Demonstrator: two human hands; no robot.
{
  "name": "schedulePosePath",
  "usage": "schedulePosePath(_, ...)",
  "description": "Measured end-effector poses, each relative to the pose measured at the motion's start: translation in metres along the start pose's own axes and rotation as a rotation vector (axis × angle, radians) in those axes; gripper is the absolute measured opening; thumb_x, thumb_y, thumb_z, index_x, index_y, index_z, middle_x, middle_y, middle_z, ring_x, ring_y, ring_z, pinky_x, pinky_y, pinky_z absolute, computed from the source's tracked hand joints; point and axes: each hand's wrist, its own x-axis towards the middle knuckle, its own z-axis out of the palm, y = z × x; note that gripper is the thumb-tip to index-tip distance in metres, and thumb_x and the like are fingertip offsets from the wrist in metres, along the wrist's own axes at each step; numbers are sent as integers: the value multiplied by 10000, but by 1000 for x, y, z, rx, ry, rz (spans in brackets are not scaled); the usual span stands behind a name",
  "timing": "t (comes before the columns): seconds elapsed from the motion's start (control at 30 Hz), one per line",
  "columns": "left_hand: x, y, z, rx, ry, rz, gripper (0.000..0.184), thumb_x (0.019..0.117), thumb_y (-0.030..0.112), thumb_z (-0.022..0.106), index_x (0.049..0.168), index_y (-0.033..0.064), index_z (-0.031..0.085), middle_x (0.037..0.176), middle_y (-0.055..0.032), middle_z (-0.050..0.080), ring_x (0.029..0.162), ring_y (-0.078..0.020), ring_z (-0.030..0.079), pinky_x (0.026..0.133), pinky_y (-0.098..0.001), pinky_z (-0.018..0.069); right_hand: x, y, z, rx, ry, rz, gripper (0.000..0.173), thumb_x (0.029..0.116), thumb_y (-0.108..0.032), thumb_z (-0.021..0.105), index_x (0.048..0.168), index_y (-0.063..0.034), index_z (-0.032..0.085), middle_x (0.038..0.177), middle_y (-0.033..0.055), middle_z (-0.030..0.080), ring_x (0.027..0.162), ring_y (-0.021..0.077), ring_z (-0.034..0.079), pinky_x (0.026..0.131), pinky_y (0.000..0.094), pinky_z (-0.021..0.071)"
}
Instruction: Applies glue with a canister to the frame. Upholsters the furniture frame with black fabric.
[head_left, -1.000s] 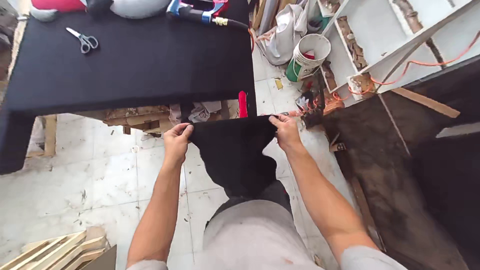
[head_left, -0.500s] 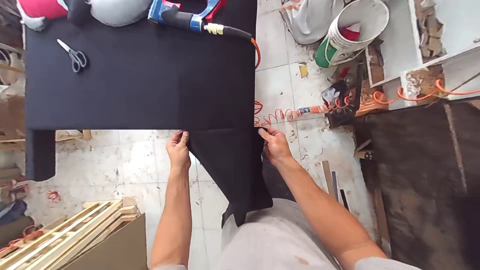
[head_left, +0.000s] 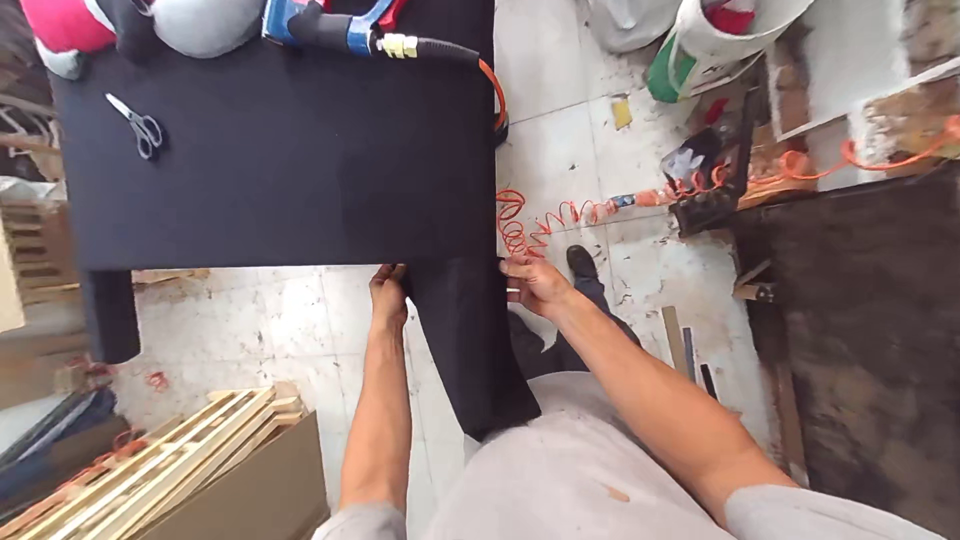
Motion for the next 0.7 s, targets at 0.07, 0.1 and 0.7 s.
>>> schedulePosePath(0.07,-15,10,-10,50,55,44,233,1086,111,466,1197,-41,603,955,-82,709,837,-143,709,786,-348,621,4,-4,-4,-10,-54,32,133,1011,-71,590,1121,-5,628,917,94,744,808,197,741,729,367,636)
schedulePosePath(0.1,-23,15,-16,74,94,77,224,1085,103,457,1178,-40,603,931,-64,711,824,-128,711,785,-338,623,6,-7,-6,-14,-87,40,96,1007,-54,590,1076,-9,639,890,79,745,782,179,739,711,350,635)
schedulePosePath(0.7,-30,31,-22,262,203,125,123,1036,127,589,1102,43,650,899,-39,717,802,-141,708,762,-366,618,23,11,-19,119,-296,71,101,996,-30,579,1055,-17,661,928,94,734,830,176,727,789,367,629)
